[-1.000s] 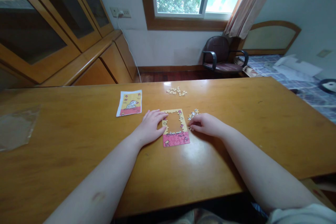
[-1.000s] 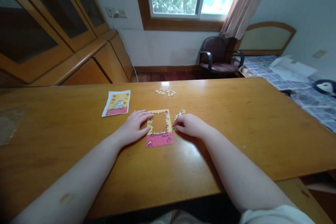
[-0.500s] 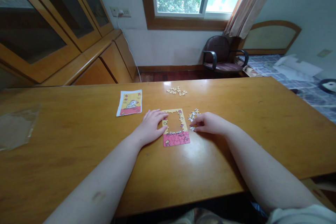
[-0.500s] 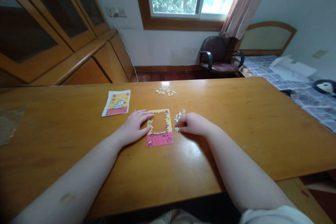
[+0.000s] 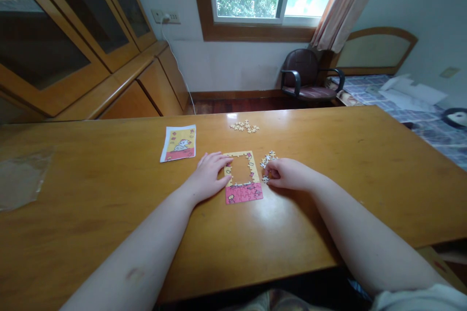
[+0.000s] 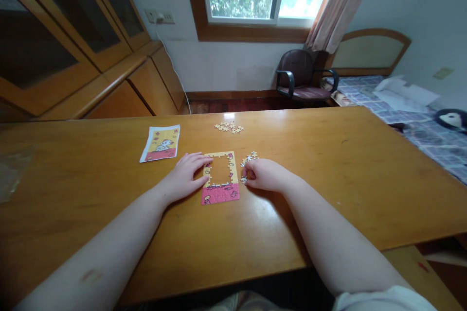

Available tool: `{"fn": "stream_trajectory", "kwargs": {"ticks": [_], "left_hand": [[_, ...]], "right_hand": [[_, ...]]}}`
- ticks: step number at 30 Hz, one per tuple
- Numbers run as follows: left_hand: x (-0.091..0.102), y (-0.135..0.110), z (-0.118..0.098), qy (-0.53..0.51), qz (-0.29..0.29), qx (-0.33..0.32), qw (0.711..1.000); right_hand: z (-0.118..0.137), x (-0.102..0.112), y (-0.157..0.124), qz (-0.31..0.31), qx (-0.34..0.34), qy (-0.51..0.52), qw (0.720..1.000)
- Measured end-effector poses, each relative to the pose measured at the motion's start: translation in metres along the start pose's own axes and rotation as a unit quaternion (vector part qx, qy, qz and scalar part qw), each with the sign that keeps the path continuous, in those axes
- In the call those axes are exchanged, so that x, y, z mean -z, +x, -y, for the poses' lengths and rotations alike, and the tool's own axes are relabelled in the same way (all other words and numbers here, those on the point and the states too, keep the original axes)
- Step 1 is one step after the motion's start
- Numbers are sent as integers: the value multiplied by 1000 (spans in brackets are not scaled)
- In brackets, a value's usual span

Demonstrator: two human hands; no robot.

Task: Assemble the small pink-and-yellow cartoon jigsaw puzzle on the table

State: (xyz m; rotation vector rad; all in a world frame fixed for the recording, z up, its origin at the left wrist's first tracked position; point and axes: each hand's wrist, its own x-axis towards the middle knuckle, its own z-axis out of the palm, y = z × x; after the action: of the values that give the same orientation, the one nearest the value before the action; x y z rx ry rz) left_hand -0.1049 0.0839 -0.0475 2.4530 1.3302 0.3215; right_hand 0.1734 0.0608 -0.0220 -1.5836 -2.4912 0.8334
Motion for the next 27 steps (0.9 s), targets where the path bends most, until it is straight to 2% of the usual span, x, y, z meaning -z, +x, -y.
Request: {"fn": "stream_trajectory", "kwargs": {"ticks": [15,22,27], "left_hand": [[2,0,-4,-9,2,9,1000],[2,0,-2,-7,4,4,1000],[5,-3,-2,-8,28,-31,999]], "right_hand": [[6,-11,6,-20,27,1,999],[6,-9,5,-16,27,14,999],[6,-8,5,-18,29,3,999]]}}
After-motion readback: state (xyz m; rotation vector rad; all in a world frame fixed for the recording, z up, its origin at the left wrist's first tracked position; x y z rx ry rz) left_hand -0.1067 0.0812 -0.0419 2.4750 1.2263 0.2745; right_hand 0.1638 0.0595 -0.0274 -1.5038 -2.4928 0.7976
